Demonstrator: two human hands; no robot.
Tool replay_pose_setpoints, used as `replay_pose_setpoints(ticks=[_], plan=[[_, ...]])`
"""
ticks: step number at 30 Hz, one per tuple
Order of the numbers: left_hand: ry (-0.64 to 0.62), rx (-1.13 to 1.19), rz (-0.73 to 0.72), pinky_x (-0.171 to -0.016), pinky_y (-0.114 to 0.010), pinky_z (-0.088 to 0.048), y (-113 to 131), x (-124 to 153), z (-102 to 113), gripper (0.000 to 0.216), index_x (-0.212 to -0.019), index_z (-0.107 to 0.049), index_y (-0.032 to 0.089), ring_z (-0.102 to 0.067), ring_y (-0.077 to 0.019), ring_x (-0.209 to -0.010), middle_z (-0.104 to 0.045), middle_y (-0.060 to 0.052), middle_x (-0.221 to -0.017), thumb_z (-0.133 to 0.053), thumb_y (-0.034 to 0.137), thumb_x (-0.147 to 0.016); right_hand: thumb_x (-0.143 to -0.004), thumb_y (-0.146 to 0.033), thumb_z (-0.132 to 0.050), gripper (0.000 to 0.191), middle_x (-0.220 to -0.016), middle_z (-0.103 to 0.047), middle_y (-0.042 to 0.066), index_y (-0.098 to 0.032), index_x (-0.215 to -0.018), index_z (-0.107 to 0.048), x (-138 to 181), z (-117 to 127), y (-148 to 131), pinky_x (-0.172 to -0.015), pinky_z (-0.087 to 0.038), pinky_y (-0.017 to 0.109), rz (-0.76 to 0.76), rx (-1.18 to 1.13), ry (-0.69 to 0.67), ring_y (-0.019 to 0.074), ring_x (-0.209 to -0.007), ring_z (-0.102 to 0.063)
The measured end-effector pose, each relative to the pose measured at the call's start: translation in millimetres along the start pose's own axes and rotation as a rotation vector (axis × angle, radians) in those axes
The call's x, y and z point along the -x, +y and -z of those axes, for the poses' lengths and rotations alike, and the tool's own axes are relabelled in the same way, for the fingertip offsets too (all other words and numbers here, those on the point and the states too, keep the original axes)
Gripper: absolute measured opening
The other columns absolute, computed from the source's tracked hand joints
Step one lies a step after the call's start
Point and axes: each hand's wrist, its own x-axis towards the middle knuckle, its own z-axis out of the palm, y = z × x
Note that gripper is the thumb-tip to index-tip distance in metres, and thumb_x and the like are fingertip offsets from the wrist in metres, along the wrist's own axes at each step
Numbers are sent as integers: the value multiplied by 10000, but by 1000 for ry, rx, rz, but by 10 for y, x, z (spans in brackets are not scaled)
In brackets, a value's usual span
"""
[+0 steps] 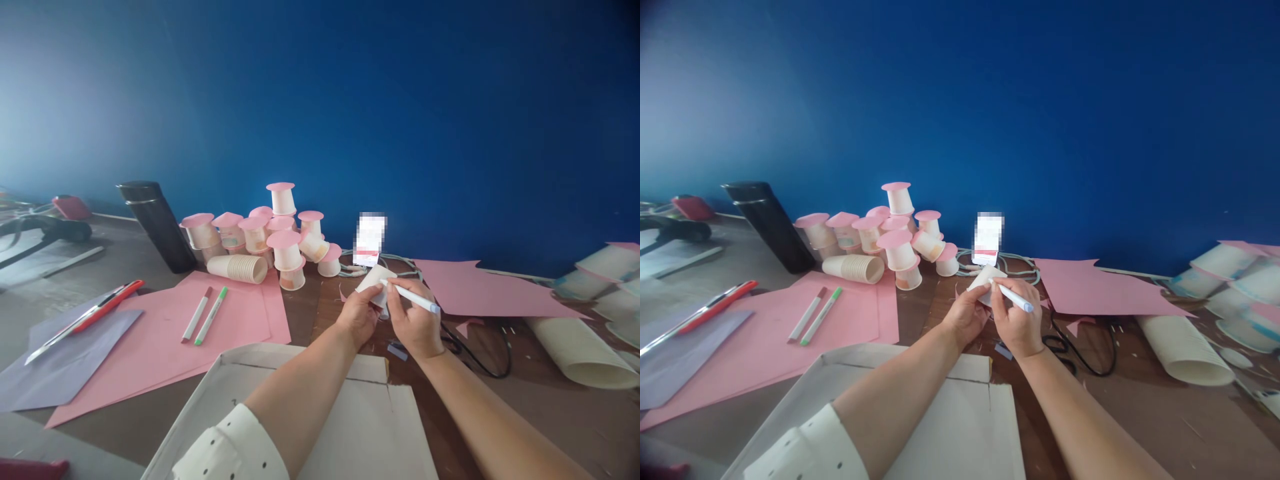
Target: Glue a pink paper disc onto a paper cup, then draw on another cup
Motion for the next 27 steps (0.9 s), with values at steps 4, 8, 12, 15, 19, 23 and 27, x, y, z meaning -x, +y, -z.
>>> replay_pose_setpoints(ticks=[4,8,12,15,19,23,27], plan=[[21,7,11,-717,-215,-479,7,3,-9,163,-864,-685,101,-640,-135,-771,-694,-76,-837,-668,100,-702,-865,-237,-553,113,-867,-681,76,-179,-939,-615,6,-1,5,-794,-493,374,8,15,6,209,-829,-628],[42,21,22,-732,-214,-479,11,-2,-7,164,-862,-683,103,-643,-134,-769,-695,-75,-838,-667,93,-698,-862,-236,-554,108,-864,-680,75,-178,-933,-611,13,-3,17,-794,-490,371,8,18,4,206,-824,-625],[48,30,28,-708,-207,-482,10,-12,3,150,-853,-682,110,-640,-130,-761,-695,-69,-829,-661,91,-706,-863,-240,-551,108,-865,-679,74,-179,-930,-610,24,-9,34,-796,-487,366,6,27,6,204,-827,-622],[54,35,33,-696,-200,-480,12,-14,6,147,-852,-675,107,-636,-124,-743,-689,-70,-827,-662,88,-707,-862,-239,-552,110,-865,-678,73,-178,-934,-609,29,-13,42,-795,-484,362,6,32,9,203,-828,-620],[58,38,38,-700,-206,-487,15,-14,4,153,-862,-672,105,-631,-123,-724,-686,-64,-804,-655,85,-712,-862,-231,-550,105,-864,-676,72,-176,-932,-606,25,-11,40,-794,-481,361,13,34,4,204,-826,-617],[59,48,43,-686,-202,-491,15,-16,3,152,-872,-674,106,-628,-119,-712,-689,-63,-799,-634,86,-726,-860,-232,-550,103,-869,-675,73,-178,-928,-605,23,-8,40,-794,-479,360,16,37,7,204,-826,-616],[70,49,41,-669,-198,-488,13,-17,6,138,-861,-669,109,-629,-120,-716,-686,-66,-800,-639,92,-727,-861,-240,-546,104,-866,-675,71,-182,-925,-605,26,-9,43,-800,-475,367,2,35,-2,208,-831,-616]])
